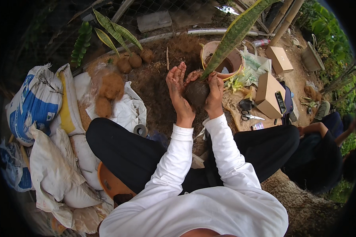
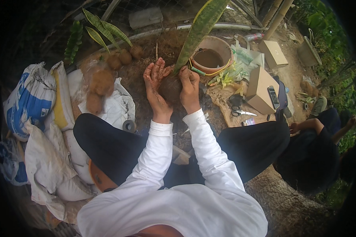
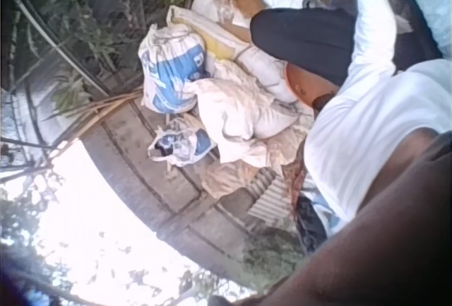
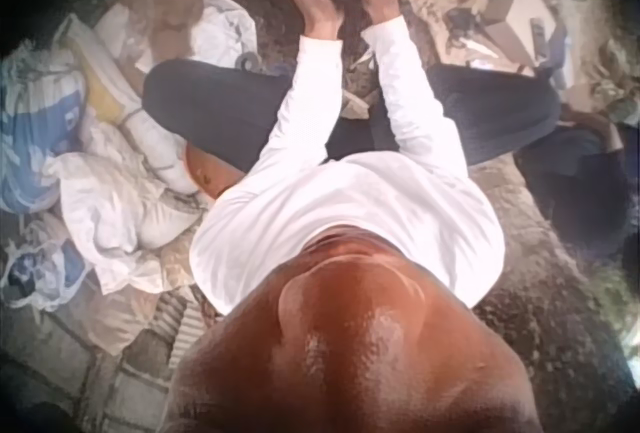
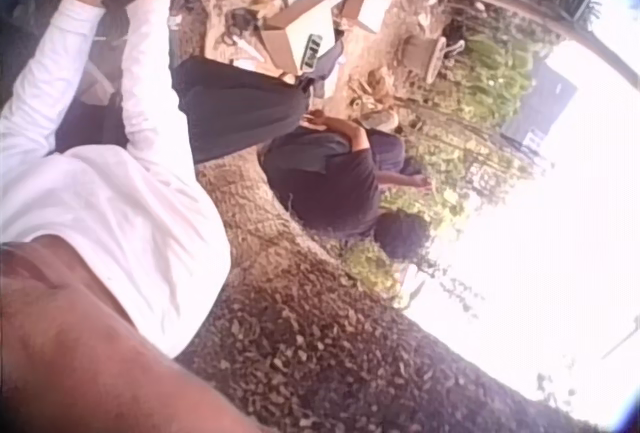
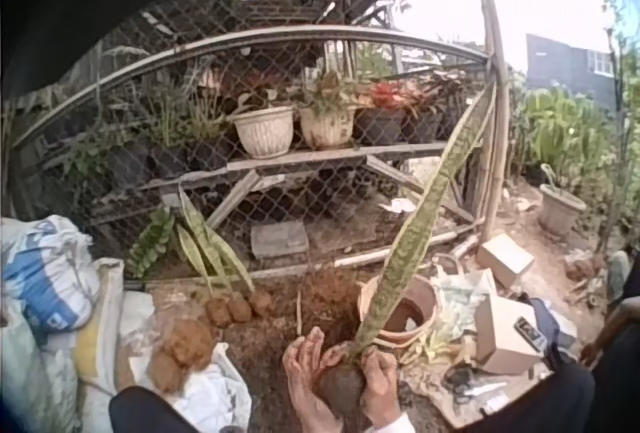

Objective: The person sits cross-legged on the ground and packs soil around the base of a snake plant leaf using their hands. They repeatedly pick up handfuls of soil and press it into a small mound at the base of the plant, occasionally dipping their hands into a nearby bucket of water to moisten the soil.

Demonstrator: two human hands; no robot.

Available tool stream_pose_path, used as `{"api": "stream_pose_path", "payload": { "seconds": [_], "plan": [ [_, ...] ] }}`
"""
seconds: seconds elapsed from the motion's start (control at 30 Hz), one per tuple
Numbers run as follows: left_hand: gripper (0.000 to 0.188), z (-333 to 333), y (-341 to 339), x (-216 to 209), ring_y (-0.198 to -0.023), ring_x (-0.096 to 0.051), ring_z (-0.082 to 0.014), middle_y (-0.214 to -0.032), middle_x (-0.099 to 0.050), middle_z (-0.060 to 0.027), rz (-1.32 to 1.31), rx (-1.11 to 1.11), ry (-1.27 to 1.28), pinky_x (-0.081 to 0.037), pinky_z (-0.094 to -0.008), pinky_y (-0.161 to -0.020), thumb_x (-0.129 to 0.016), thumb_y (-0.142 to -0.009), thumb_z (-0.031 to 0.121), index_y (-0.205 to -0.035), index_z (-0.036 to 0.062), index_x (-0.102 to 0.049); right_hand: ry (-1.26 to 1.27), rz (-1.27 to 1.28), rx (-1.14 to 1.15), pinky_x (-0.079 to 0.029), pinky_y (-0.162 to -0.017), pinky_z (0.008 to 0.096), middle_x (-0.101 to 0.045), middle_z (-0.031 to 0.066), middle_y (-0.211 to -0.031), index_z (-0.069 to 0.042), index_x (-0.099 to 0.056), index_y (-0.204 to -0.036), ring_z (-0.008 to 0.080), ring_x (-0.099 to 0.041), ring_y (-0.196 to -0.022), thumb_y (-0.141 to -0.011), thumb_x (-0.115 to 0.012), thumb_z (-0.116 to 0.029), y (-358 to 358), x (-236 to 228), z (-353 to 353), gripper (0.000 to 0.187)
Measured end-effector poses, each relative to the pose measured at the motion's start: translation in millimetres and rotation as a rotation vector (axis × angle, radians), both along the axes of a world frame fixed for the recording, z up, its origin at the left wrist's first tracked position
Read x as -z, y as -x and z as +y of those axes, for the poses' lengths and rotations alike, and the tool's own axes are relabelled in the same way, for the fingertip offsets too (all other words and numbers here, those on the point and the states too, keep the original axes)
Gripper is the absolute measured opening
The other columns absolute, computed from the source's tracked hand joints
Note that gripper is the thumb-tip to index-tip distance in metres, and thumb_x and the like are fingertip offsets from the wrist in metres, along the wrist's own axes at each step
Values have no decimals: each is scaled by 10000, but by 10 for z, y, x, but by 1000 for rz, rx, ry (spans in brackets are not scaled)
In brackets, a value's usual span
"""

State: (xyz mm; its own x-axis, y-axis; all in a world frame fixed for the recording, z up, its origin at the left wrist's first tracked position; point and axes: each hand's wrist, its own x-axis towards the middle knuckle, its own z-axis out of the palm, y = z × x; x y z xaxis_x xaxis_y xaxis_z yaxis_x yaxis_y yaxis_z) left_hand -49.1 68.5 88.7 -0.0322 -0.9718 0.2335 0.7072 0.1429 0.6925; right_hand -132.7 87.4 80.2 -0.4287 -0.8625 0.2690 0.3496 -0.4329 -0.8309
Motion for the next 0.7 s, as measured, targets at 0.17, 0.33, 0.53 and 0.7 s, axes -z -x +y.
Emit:
{"api": "stream_pose_path", "payload": {
  "seconds": [0.17,0.33,0.53,0.7],
  "plan": [
    [585,51,28,-24,-1364,-442,-252,-1423,-497,-154,-346,-127,158,-334,-394,-1139,-316,-1075,498,-1385,16,-433,-53,69,128,-442,-797,242,-662,38,-891,70,-684,-1015,93,-555,-837,-1080,-417,-434,-119,-3,-8,574],
    [606,-7,2,-22,-1380,-430,-255,-1451,-477,-162,-297,-111,188,-318,-389,-1151,-303,-1073,513,-1405,19,-421,-53,139,29,-433,-790,235,-653,30,-899,69,-677,-984,81,-539,-855,-1069,-450,-440,1,-70,40,564],
    [660,-35,-95,-2,-1396,-413,-264,-1484,-446,-166,-355,-74,197,-323,-399,-1145,-259,-1065,558,-1439,30,-390,-14,83,24,-355,-701,231,-527,-35,-792,1,-559,-806,64,-426,-772,-1052,-522,-391,-61,-96,28,464],
    [672,7,-59,-53,-1380,-439,-258,-1463,-475,-166,-376,-28,215,-347,-388,-1115,-266,-1059,575,-1435,34,-399,17,74,16,-443,-812,249,-676,35,-940,49,-682,-977,89,-570,-893,-1066,-485,-379,-85,-78,95,480]
  ]
}}
